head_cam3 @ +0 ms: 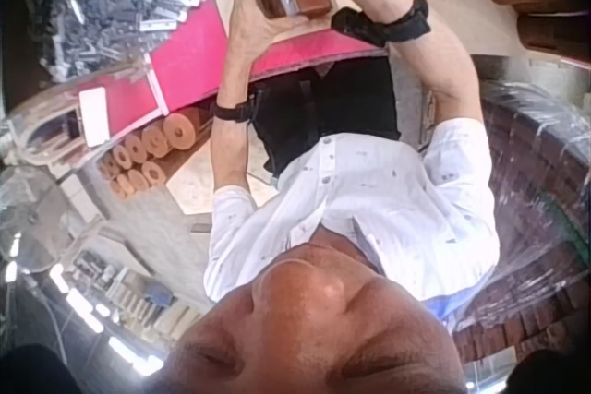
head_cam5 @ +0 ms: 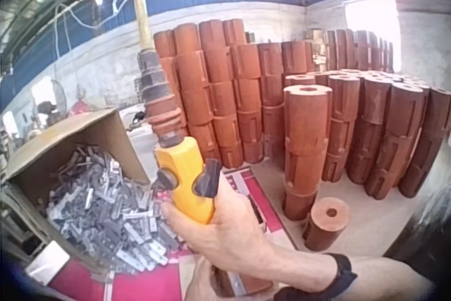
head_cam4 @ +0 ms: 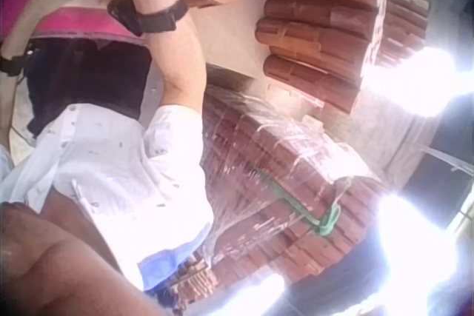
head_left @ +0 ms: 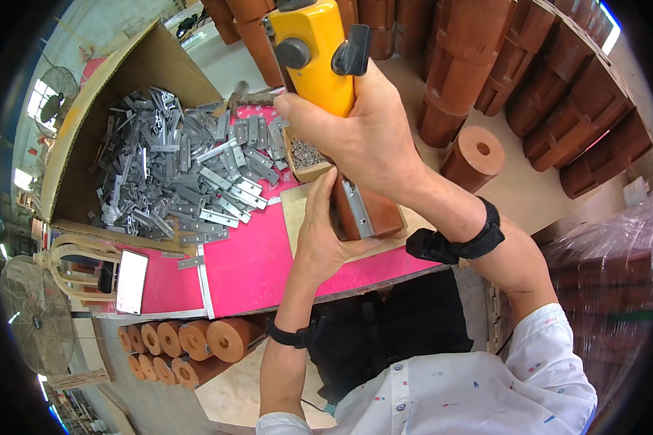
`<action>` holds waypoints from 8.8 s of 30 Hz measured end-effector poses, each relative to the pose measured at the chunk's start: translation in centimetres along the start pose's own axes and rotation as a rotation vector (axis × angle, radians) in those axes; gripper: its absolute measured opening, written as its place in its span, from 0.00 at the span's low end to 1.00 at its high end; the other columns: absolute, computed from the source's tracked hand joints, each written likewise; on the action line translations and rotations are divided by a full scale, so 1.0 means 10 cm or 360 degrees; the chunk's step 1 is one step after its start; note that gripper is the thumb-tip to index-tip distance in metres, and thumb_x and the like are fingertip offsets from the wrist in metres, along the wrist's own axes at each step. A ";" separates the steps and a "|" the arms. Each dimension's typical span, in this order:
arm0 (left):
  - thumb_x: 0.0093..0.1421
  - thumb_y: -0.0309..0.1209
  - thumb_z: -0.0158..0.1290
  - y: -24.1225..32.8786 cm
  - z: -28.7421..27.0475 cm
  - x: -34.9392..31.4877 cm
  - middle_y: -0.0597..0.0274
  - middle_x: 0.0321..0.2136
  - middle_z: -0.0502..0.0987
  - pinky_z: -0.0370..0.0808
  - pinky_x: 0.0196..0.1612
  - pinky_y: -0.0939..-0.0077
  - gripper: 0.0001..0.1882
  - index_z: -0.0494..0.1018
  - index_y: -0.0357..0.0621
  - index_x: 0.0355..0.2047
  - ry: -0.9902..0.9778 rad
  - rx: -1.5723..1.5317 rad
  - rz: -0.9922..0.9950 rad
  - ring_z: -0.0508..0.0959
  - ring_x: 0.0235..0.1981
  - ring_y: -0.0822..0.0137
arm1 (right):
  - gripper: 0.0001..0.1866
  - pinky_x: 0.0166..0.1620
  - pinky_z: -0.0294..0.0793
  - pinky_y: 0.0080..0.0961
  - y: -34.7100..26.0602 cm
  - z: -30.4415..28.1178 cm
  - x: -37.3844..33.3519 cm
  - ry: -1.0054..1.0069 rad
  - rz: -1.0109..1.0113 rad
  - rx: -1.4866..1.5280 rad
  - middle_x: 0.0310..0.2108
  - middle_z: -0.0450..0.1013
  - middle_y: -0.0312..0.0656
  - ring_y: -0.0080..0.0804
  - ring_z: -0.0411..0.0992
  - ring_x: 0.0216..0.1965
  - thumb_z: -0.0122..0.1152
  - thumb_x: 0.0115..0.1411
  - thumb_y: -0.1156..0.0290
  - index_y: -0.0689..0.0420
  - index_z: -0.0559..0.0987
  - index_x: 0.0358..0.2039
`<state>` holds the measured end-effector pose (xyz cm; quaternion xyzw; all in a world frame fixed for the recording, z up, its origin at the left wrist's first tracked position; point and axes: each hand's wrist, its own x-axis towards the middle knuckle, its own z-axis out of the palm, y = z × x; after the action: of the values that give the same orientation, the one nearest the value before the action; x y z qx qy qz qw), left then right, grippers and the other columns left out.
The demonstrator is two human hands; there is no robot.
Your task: Attaching metal hinges to cylindrical wooden blocks using an electric screwdriver and a hammer.
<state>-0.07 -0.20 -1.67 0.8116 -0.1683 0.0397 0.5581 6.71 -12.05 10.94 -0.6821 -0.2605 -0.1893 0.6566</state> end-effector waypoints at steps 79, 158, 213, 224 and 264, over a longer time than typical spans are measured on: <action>0.38 0.40 0.73 0.18 -0.05 0.06 0.47 0.60 0.58 0.63 0.63 0.59 0.56 0.53 0.38 0.64 -0.0010 0.0220 0.0034 0.62 0.62 0.51 | 0.22 0.34 0.75 0.30 0.05 0.06 0.01 -0.0191 -0.0100 -0.0020 0.29 0.75 0.45 0.36 0.77 0.29 0.66 0.52 0.69 0.60 0.67 0.44; 0.59 0.24 0.56 -0.03 -0.46 0.88 0.57 0.32 0.77 0.79 0.34 0.80 0.11 0.71 0.32 0.41 0.0476 -0.0331 -0.0254 0.81 0.31 0.68 | 0.14 0.37 0.75 0.20 -0.34 -1.03 -0.61 0.0150 0.0183 0.0108 0.36 0.76 0.38 0.21 0.74 0.31 0.64 0.57 0.74 0.64 0.75 0.43; 0.54 0.16 0.58 0.49 0.10 -0.20 0.63 0.29 0.78 0.76 0.40 0.79 0.22 0.71 0.39 0.50 0.0324 -0.0604 -0.0176 0.77 0.34 0.74 | 0.21 0.37 0.73 0.21 -0.51 -0.22 -0.30 0.0055 0.0148 0.0384 0.32 0.74 0.37 0.20 0.71 0.32 0.68 0.52 0.66 0.61 0.72 0.43; 0.56 0.16 0.56 0.55 0.14 -0.20 0.61 0.32 0.78 0.82 0.38 0.76 0.19 0.72 0.37 0.49 0.0342 -0.0663 -0.0091 0.78 0.33 0.74 | 0.22 0.36 0.73 0.21 -0.45 -0.17 -0.31 0.0065 0.0140 0.0345 0.31 0.74 0.37 0.21 0.72 0.31 0.69 0.52 0.65 0.62 0.72 0.42; 0.57 0.19 0.56 0.36 0.14 -0.14 0.62 0.33 0.79 0.75 0.41 0.77 0.12 0.74 0.36 0.42 0.0395 -0.0493 -0.0117 0.76 0.36 0.74 | 0.24 0.40 0.74 0.27 -0.29 -0.15 -0.24 -0.0024 0.0118 0.0351 0.33 0.76 0.42 0.30 0.75 0.33 0.69 0.51 0.64 0.62 0.71 0.44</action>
<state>-2.75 -2.32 0.70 0.7105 -0.0726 0.0928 0.6938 3.21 -13.78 11.87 -0.6164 -0.2592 -0.1299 0.7322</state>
